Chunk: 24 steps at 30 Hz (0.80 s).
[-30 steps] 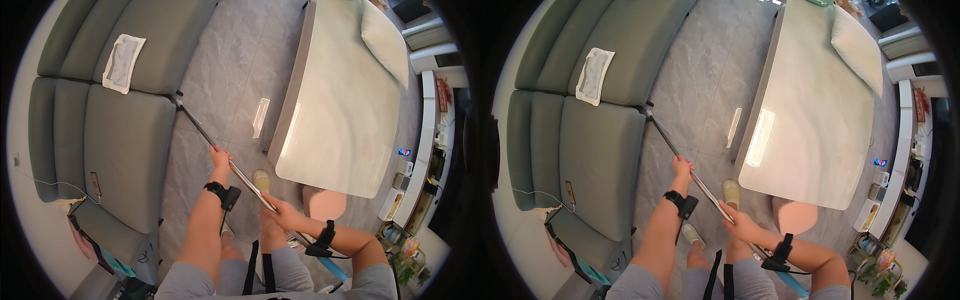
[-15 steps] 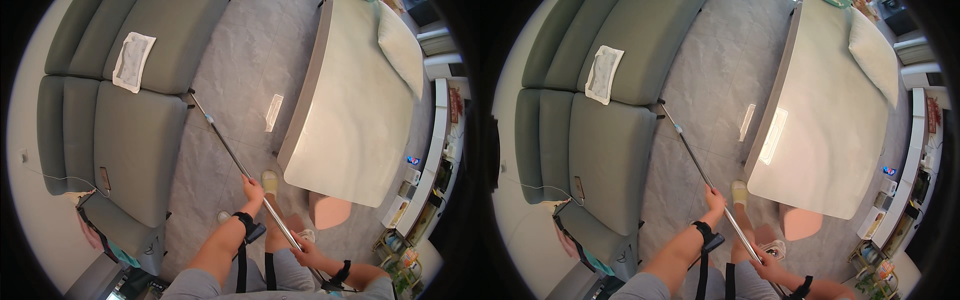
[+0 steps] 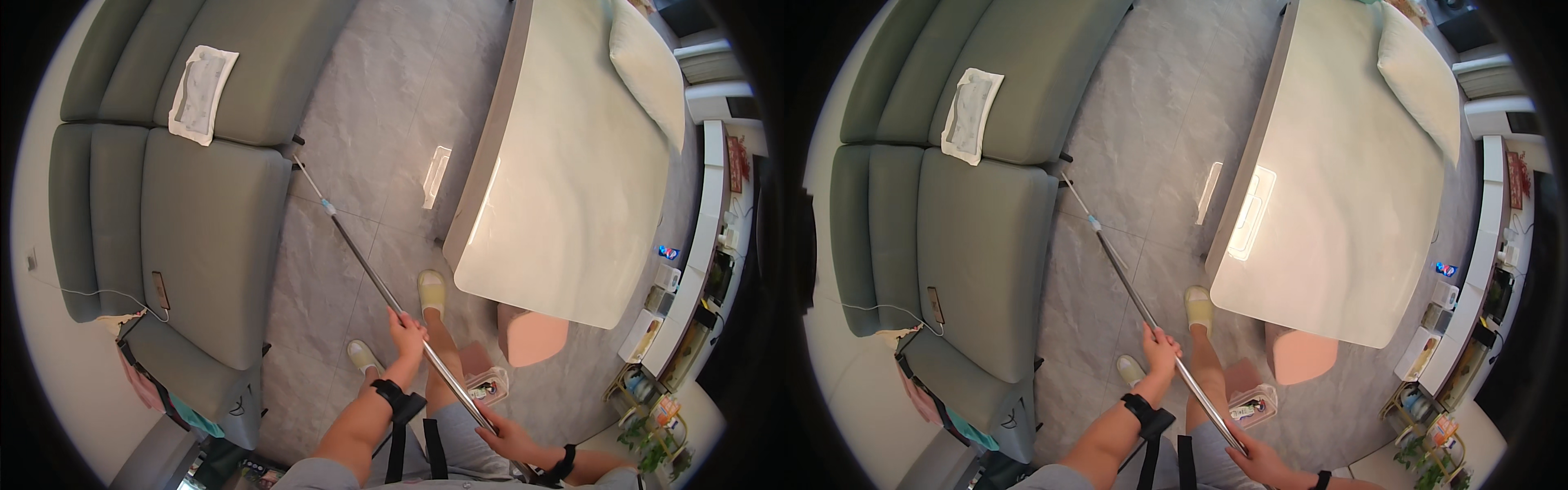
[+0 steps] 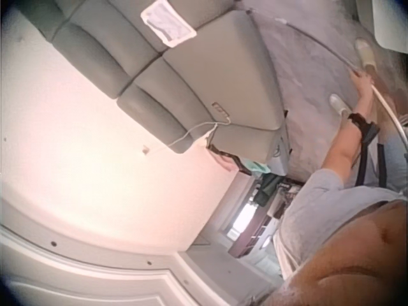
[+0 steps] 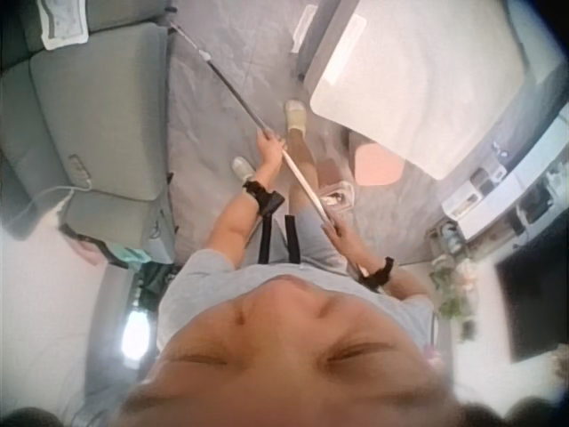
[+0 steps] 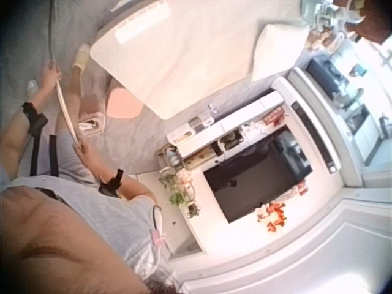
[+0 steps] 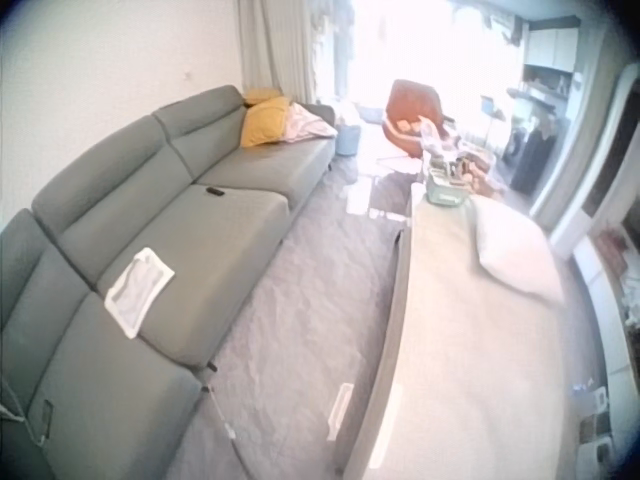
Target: The person cleans a tiled living room floor using a cloth and a mop. They wipe a specific spot on the floor with a cloth, then use a mop to clean the area around a sofa and a coffee table. The person moves a small pink stool to clean underneath it.
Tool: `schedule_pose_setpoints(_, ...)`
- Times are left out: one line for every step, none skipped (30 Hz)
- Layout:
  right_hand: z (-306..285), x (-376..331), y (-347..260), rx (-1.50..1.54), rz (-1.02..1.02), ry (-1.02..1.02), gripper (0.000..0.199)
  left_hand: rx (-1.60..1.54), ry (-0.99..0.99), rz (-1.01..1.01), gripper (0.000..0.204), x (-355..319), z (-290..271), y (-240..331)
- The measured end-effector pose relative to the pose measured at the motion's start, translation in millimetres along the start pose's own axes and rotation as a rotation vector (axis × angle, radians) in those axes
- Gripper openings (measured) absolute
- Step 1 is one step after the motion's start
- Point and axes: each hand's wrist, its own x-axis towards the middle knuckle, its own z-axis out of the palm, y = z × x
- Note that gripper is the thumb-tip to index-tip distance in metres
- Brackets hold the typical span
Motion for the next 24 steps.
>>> schedule_pose_setpoints(1, 6, -2, -0.026, -0.016, -0.003, 0.059, 0.001, -0.021, -0.021, 0.051, 13, -5, 6)
schedule_pose_setpoints(-4, 20, -22, 0.018, 0.083, -0.062, 0.058, 0.002, -0.039, -0.037, 0.049, 30, -9, 11)
schedule_pose_setpoints(-7, 28, -32, 0.061, 0.182, -0.120, 0.057, 0.004, -0.058, -0.054, 0.046, 42, -9, 12)
schedule_pose_setpoints(-3, 31, -20, 0.075, 0.056, -0.053, 0.057, 0.027, -0.050, -0.036, 0.037, 44, -4, 14)
schedule_pose_setpoints(3, 38, -4, 0.091, -0.073, 0.017, 0.057, 0.054, -0.045, -0.015, 0.028, 43, 2, 17)
schedule_pose_setpoints(3, 37, 4, 0.075, -0.098, 0.035, 0.058, 0.080, -0.039, 0.006, 0.020, 40, 6, 19)
schedule_pose_setpoints(2, 36, 8, 0.062, -0.124, 0.056, 0.058, 0.100, -0.059, -0.004, 0.020, 35, 9, 18)
schedule_pose_setpoints(-8, 29, -3, 0.015, -0.048, 0.023, 0.059, 0.116, -0.080, -0.013, 0.020, 29, 14, 15)
schedule_pose_setpoints(-16, 22, -11, -0.033, 0.028, -0.011, 0.060, 0.131, -0.101, -0.023, 0.020, 24, 17, 14)
schedule_pose_setpoints(-22, 15, -13, -0.073, 0.017, -0.007, 0.061, 0.133, -0.131, -0.033, 0.020, 16, 21, 16)
schedule_pose_setpoints(-26, 8, -14, -0.114, 0.005, -0.003, 0.062, 0.134, -0.161, -0.043, 0.019, 6, 26, 19)
schedule_pose_setpoints(-30, 4, -16, -0.156, -0.006, 0.000, 0.063, 0.134, -0.190, -0.053, 0.019, 2, 30, 21)
schedule_pose_setpoints(-34, 3, -20, -0.146, -0.010, -0.001, 0.063, 0.117, -0.198, -0.026, 0.019, 3, 31, 20)
schedule_pose_setpoints(-37, 5, -25, -0.137, -0.015, -0.002, 0.063, 0.100, -0.205, 0.000, 0.018, 8, 31, 20)
schedule_pose_setpoints(-40, 7, -31, -0.127, -0.019, -0.003, 0.063, 0.082, -0.213, 0.027, 0.018, 12, 31, 22)
schedule_pose_setpoints(-44, 14, -37, -0.109, 0.005, -0.015, 0.063, 0.092, -0.198, 0.036, 0.017, 17, 32, 26)
schedule_pose_setpoints(-44, 22, -47, -0.088, 0.031, -0.023, 0.063, 0.105, -0.186, 0.045, 0.016, 23, 33, 35)
schedule_pose_setpoints(-44, 27, -52, -0.066, 0.055, -0.031, 0.063, 0.118, -0.174, 0.055, 0.015, 28, 33, 39)
schedule_pose_setpoints(-43, 27, -51, -0.054, 0.084, -0.047, 0.064, 0.172, -0.169, 0.018, 0.015, 31, 30, 37)
schedule_pose_setpoints(-40, 25, -47, -0.041, 0.113, -0.063, 0.064, 0.227, -0.163, -0.018, 0.015, 34, 28, 31)
schedule_pose_setpoints(-37, 22, -44, -0.029, 0.141, -0.080, 0.065, 0.280, -0.155, -0.055, 0.015, 34, 25, 26)
schedule_pose_setpoints(-33, 16, -39, 0.077, 0.169, -0.061, 0.064, 0.276, -0.164, -0.058, 0.019, 28, 27, 23)
schedule_pose_setpoints(-30, 8, -36, 0.181, 0.196, -0.043, 0.064, 0.271, -0.172, -0.061, 0.022, 21, 28, 18)
schedule_pose_setpoints(-29, 3, -36, 0.286, 0.222, -0.019, 0.063, 0.266, -0.186, -0.062, 0.025, 13, 35, 18)
